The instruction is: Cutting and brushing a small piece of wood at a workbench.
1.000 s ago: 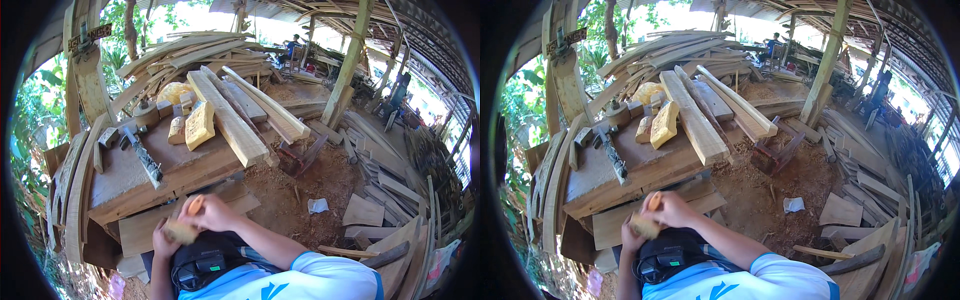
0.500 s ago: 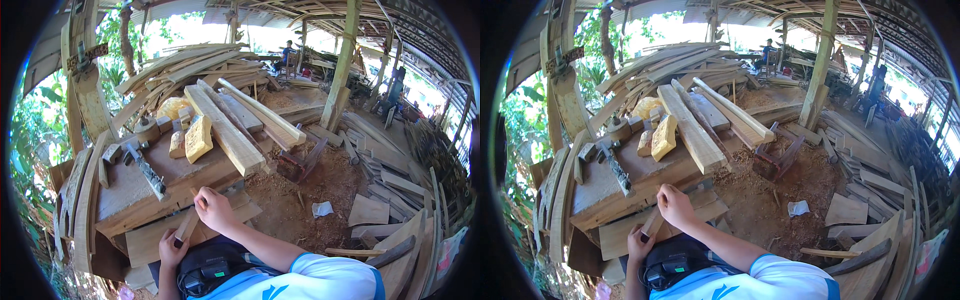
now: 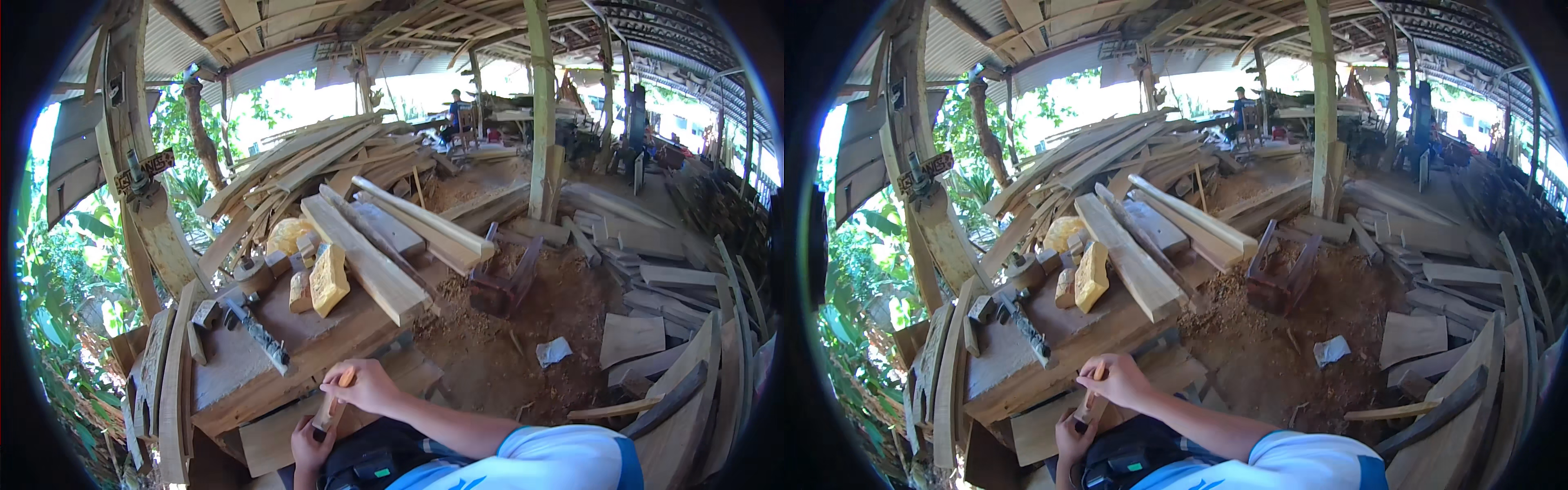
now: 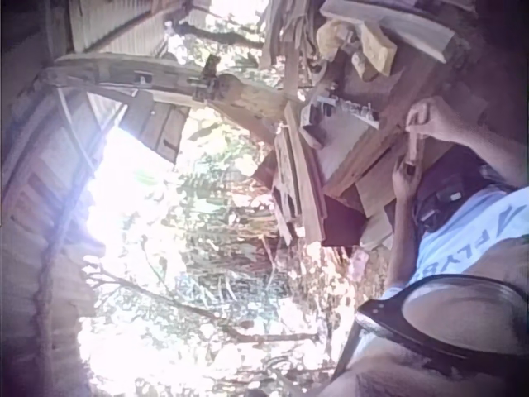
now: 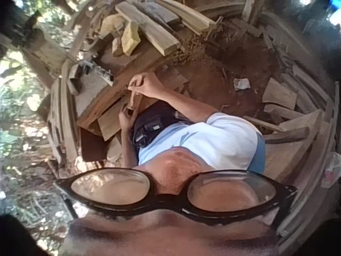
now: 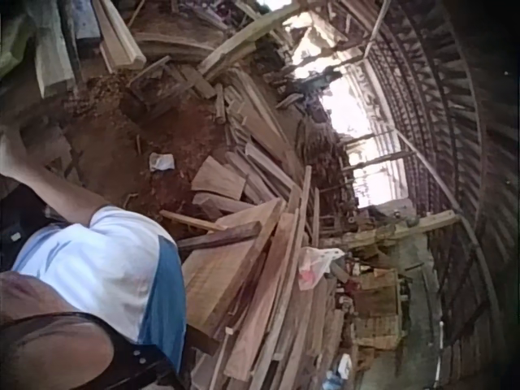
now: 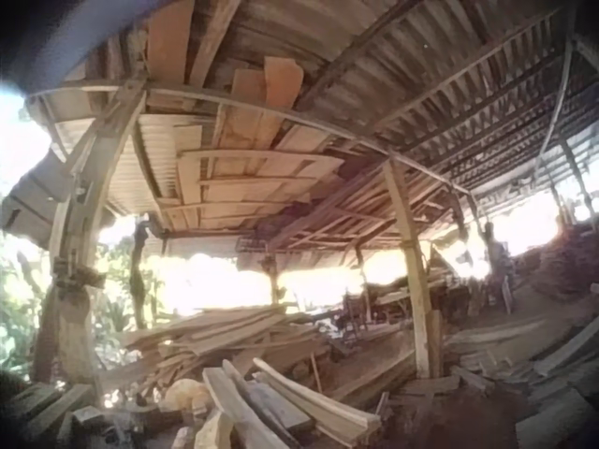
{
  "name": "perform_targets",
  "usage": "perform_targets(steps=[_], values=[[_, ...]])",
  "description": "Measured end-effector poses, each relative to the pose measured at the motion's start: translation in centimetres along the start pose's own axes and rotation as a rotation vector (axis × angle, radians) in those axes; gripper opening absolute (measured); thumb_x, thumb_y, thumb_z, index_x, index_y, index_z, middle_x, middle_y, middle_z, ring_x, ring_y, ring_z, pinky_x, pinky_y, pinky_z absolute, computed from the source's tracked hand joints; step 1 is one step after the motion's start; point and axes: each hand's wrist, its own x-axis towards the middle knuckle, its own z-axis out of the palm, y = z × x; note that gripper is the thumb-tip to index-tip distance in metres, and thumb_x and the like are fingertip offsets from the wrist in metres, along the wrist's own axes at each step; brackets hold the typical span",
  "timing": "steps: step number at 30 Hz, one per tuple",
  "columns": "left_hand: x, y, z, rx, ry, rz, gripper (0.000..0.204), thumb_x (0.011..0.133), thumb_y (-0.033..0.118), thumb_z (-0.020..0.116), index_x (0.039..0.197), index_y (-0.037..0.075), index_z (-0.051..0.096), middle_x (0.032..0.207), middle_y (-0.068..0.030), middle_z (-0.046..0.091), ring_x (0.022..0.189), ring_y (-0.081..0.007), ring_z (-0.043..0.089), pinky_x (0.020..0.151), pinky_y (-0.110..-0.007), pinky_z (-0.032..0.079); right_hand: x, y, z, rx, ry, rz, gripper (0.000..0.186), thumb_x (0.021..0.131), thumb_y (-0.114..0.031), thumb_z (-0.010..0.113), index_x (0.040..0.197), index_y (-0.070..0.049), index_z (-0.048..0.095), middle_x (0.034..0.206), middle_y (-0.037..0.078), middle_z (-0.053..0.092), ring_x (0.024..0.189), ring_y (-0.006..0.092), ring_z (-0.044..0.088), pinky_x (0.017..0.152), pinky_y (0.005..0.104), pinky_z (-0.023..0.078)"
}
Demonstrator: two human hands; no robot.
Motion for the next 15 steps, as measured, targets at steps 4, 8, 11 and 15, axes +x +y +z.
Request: perform_targets(steps=[4, 8, 11, 15], values=[[-0.6, -0.7, -0.2, 0.047, -0.032, -0.041, 0.034, 0.078, 0.025, 0.078, 0.099, -0.001, 0.073, 0.093, -0.0203, 0.069, 0.08, -0.0387, 0.068, 0.074, -0.043, 0.055, -0.8, 0.3, 0.3, 0.32, -0.229, 0.467, 0.016, 0.084, -0.017, 0.082, 0.091, -0.006, 0.072, 0.083, 0.01, 0.069, 0.075, 0.0238, 0.07, 0.066, 0.0324, 0.053], [-0.2, -0.5, 0.3, 0.035, -0.034, 0.036, 0.033, 0.079, 0.024, 0.078, 0.099, -0.002, 0.072, 0.091, -0.0209, 0.068, 0.08, -0.0399, 0.067, 0.074, -0.045, 0.055, -1.2, 0.9, -0.1, 0.123, -0.081, 0.218, 0.021, 0.08, -0.017, 0.084, 0.082, -0.004, 0.067, 0.08, 0.012, 0.065, 0.076, 0.0294, 0.067, 0.068, 0.0377, 0.051], [0.0, 0.1, 0.4, 0.038, 0.009, 0.024, 0.033, 0.08, 0.025, 0.077, 0.095, -0.003, 0.07, 0.085, -0.0201, 0.067, 0.077, -0.0401, 0.065, 0.07, -0.045, 0.051, -1.4, 1.2, -0.6, 0.16, -0.144, 0.261, 0.018, 0.083, -0.015, 0.082, 0.083, -0.004, 0.067, 0.082, 0.01, 0.064, 0.079, 0.0266, 0.066, 0.072, 0.035, 0.051], [-0.3, 0.5, -0.1, -0.008, -0.034, -0.052, 0.036, 0.084, 0.017, 0.078, 0.108, -0.006, 0.067, 0.103, -0.0259, 0.068, 0.092, -0.0442, 0.066, 0.08, -0.046, 0.054, -1.5, 1.3, -0.9, 0.179, -0.117, 0.268, 0.017, 0.083, -0.013, 0.08, 0.082, -0.004, 0.066, 0.081, 0.009, 0.062, 0.078, 0.0269, 0.065, 0.071, 0.0358, 0.05]])
